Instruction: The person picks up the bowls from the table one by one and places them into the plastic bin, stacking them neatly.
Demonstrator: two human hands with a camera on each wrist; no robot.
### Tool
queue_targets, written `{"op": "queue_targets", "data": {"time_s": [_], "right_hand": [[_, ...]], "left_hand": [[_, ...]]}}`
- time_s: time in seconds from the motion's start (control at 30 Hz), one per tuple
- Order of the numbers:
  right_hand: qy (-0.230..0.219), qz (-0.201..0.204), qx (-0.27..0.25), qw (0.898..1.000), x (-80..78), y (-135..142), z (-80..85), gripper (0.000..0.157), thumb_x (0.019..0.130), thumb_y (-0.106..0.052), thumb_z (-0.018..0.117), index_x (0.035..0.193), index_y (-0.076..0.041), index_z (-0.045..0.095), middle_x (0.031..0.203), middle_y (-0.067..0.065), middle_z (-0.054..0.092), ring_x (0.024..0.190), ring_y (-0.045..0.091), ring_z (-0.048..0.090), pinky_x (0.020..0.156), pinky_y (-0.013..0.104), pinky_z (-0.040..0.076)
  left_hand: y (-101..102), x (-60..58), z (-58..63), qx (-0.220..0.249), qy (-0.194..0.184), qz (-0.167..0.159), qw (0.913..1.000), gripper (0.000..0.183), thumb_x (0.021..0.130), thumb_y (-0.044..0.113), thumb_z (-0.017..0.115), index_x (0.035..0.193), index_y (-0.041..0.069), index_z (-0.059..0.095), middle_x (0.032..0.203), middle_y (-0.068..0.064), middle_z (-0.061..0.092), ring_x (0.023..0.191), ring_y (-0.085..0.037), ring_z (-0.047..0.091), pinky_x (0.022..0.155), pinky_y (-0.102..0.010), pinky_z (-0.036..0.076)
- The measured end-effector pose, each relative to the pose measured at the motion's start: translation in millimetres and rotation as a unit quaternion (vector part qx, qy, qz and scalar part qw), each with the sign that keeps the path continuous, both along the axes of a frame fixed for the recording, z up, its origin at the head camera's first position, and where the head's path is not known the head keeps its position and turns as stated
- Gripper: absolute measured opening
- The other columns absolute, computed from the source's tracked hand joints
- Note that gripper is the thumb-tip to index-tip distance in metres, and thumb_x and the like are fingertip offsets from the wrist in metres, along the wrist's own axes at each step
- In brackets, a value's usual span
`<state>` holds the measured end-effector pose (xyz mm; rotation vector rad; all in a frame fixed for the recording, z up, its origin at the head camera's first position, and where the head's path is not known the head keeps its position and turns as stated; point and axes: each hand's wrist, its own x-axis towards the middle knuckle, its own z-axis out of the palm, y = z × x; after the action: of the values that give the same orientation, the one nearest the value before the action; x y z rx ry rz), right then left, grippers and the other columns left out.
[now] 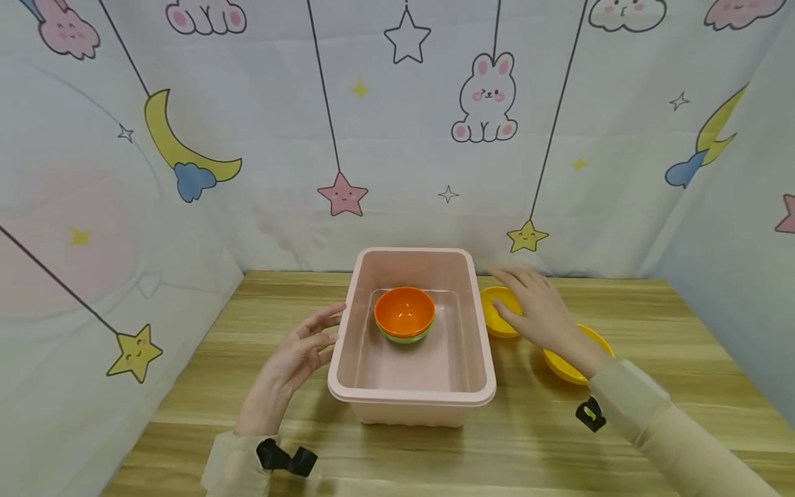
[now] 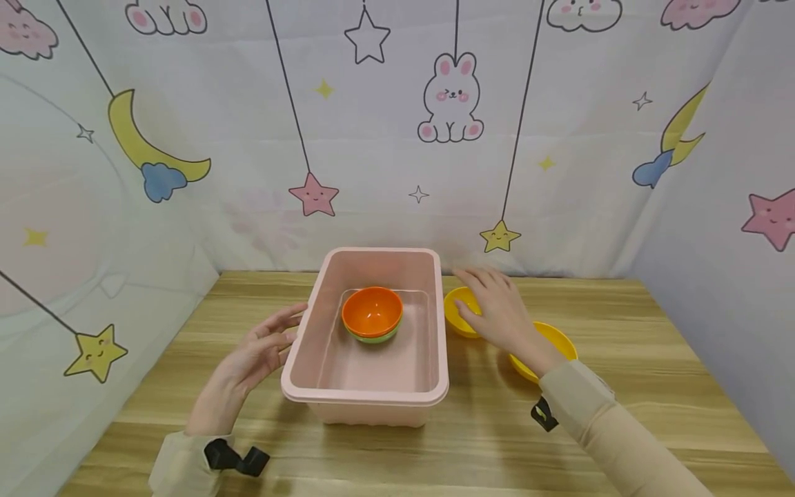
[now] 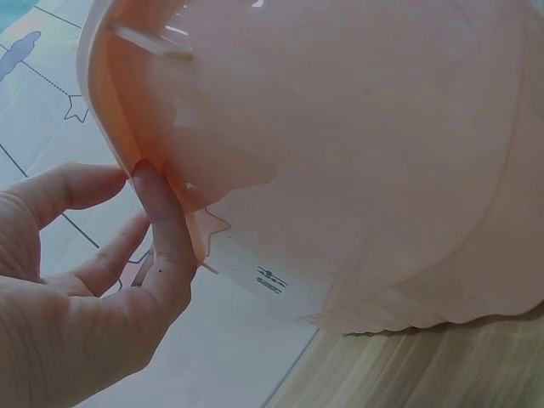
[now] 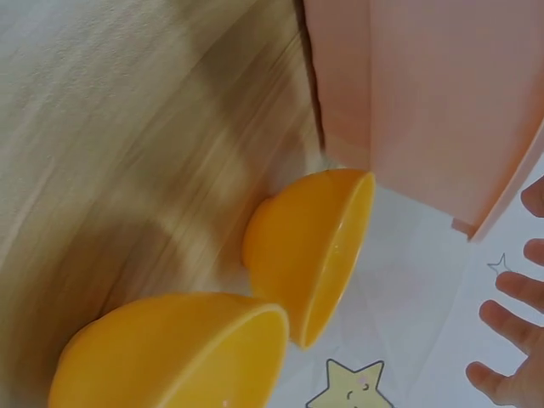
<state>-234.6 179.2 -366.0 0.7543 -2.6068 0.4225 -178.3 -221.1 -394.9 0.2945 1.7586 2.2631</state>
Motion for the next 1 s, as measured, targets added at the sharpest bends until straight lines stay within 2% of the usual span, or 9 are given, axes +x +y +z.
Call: {"op": "queue_targets", "data": {"time_s": [0.3,0.67,1.0], "right_hand": [[-0.035,-0.032,0.014,0.999,3.1,12.4,-10.2,0.054,0.092,-0.032,0.060,0.141,-0.014,0.046,0.139,0.016,0.050,0.125,0.040,0.044,0.100,0.065,0.032],[-0.062,-0.054,0.033,0.996,6.4,25.3,-22.0,0.058,0.090,-0.037,0.061,0.141,-0.014,0.047,0.139,0.017,0.049,0.126,0.042,0.043,0.101,0.068,0.030],[-0.067,-0.055,0.048,0.995,9.3,39.3,-27.0,0.061,0.089,-0.038,0.064,0.141,-0.014,0.046,0.142,0.016,0.047,0.127,0.043,0.041,0.100,0.069,0.028]], "left_hand": [[0.7,-0.1,0.2,0.000,-0.001,0.002,1.0000,0.045,0.094,0.000,0.050,0.137,0.016,0.049,0.121,0.005,0.052,0.105,-0.007,0.061,0.087,-0.025,0.054],[0.4,0.1,0.1,-0.001,-0.004,0.001,1.0000,0.047,0.094,0.000,0.050,0.140,0.013,0.045,0.122,0.004,0.052,0.106,-0.008,0.061,0.088,-0.025,0.054],[0.4,1.0,1.2,0.006,-0.005,0.004,1.0000,0.048,0.094,0.000,0.051,0.139,0.013,0.047,0.120,0.005,0.052,0.103,-0.008,0.062,0.086,-0.025,0.055]]}}
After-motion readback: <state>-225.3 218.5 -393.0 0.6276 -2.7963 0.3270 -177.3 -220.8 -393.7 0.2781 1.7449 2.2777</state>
